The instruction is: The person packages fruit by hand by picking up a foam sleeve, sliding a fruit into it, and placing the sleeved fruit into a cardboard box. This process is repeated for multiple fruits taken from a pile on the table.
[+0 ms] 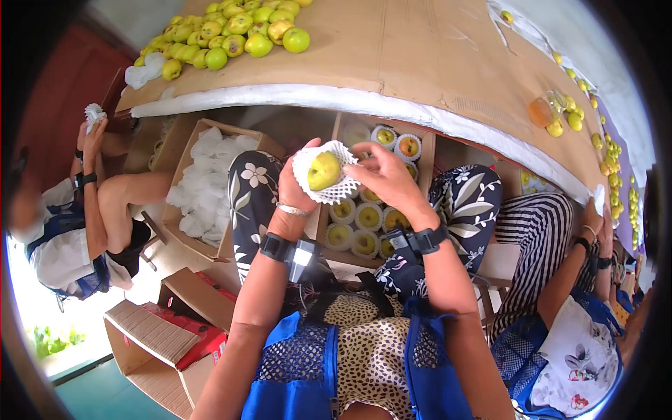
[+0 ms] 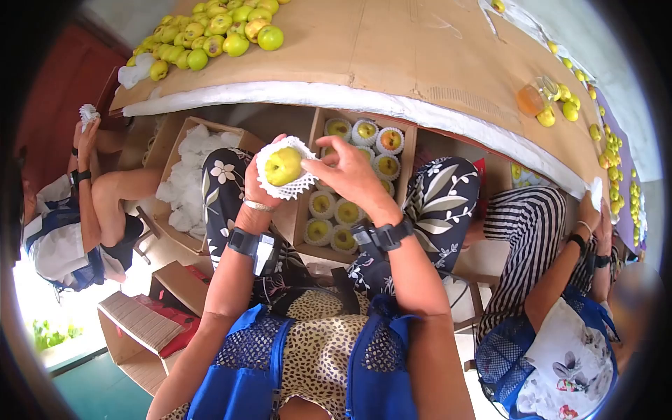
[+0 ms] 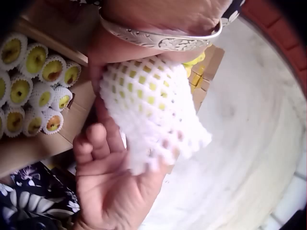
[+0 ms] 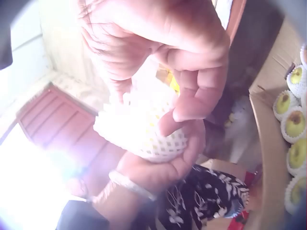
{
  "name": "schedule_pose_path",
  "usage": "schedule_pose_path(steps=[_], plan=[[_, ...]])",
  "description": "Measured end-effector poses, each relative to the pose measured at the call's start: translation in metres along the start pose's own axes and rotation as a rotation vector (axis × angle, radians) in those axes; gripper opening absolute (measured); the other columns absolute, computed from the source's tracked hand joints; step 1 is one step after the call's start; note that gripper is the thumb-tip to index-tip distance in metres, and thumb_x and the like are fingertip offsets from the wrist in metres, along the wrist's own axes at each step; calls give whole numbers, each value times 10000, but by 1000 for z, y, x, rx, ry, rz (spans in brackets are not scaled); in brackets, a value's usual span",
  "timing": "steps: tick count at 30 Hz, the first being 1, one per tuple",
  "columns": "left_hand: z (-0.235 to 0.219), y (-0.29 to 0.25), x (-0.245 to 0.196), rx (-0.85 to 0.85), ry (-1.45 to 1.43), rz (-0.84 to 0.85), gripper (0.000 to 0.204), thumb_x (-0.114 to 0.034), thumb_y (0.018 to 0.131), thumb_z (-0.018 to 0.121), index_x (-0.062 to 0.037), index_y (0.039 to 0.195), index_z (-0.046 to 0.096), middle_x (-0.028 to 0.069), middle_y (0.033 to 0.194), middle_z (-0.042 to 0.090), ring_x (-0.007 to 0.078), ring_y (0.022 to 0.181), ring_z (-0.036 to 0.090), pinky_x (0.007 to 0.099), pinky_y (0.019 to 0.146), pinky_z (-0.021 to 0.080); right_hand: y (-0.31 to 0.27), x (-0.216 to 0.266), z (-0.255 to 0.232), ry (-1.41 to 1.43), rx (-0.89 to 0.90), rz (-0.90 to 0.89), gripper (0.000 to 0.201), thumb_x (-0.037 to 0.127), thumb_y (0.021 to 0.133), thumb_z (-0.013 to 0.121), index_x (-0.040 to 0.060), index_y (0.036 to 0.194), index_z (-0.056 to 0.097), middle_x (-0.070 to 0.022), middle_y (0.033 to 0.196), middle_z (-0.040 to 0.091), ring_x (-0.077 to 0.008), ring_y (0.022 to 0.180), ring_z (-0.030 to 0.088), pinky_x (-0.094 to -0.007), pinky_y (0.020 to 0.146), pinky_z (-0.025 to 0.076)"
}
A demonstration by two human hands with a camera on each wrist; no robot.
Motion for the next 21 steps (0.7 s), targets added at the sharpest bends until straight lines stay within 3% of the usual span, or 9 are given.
schedule_pose_path(steps=[5, 7, 11, 14, 18, 21], plan=[[16, -4, 4, 69, -54, -82, 390, -330, 882, 383, -36, 1097, 524, 139, 1088, 568, 283, 1008, 540, 410, 886, 429, -3, -7, 8, 7, -117, -132, 332, 250, 733, 662, 14, 912, 512, -63, 661, 593, -135, 600, 570, -270, 557, 451], [10, -2, 5, -5, -43, -84, 379, -323, 879, 393, -21, 1063, 526, 148, 1032, 586, 278, 953, 561, 390, 852, 443, -7, -2, 13, -79, -195, -159, 318, 241, 730, 658, 12, 895, 511, -72, 659, 592, -162, 598, 578, -288, 559, 456], [1, -1, 7, -110, 23, -18, 358, -304, 873, 416, 1, 1013, 540, 144, 960, 606, 251, 887, 582, 355, 809, 460, -4, -5, 13, 26, -223, -85, 356, 231, 718, 649, 5, 952, 503, -130, 789, 590, -219, 687, 593, -315, 647, 473], [-5, 2, 2, -97, 160, 56, 352, -293, 875, 419, 10, 1010, 536, 134, 938, 608, 238, 869, 586, 343, 794, 465, 0, -3, 10, -30, -210, -150, 403, 203, 690, 668, 11, 994, 487, -162, 932, 554, -261, 854, 570, -339, 754, 453], [1, -1, 2, -159, 156, 145, 341, -282, 871, 430, 15, 1009, 524, 122, 917, 606, 218, 848, 587, 334, 778, 468, -10, 15, 9, -169, -400, -302, 457, 133, 614, 716, 40, 997, 485, -180, 1086, 472, -326, 1032, 464, -384, 884, 377], [-2, -4, -6, -220, 116, 227, 341, -279, 870, 431, 16, 1016, 520, 118, 911, 604, 213, 842, 585, 333, 770, 470, -13, 27, 2, -438, -489, -561, 419, 139, 606, 722, 36, 952, 508, -195, 1129, 437, -364, 1077, 420, -424, 915, 348]])
Point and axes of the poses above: each hand's wrist, its own y-axis towards the middle knuckle, its own z-axis out of the palm, x = y × z, the point moved 6 cm from there along y, towards the middle knuckle
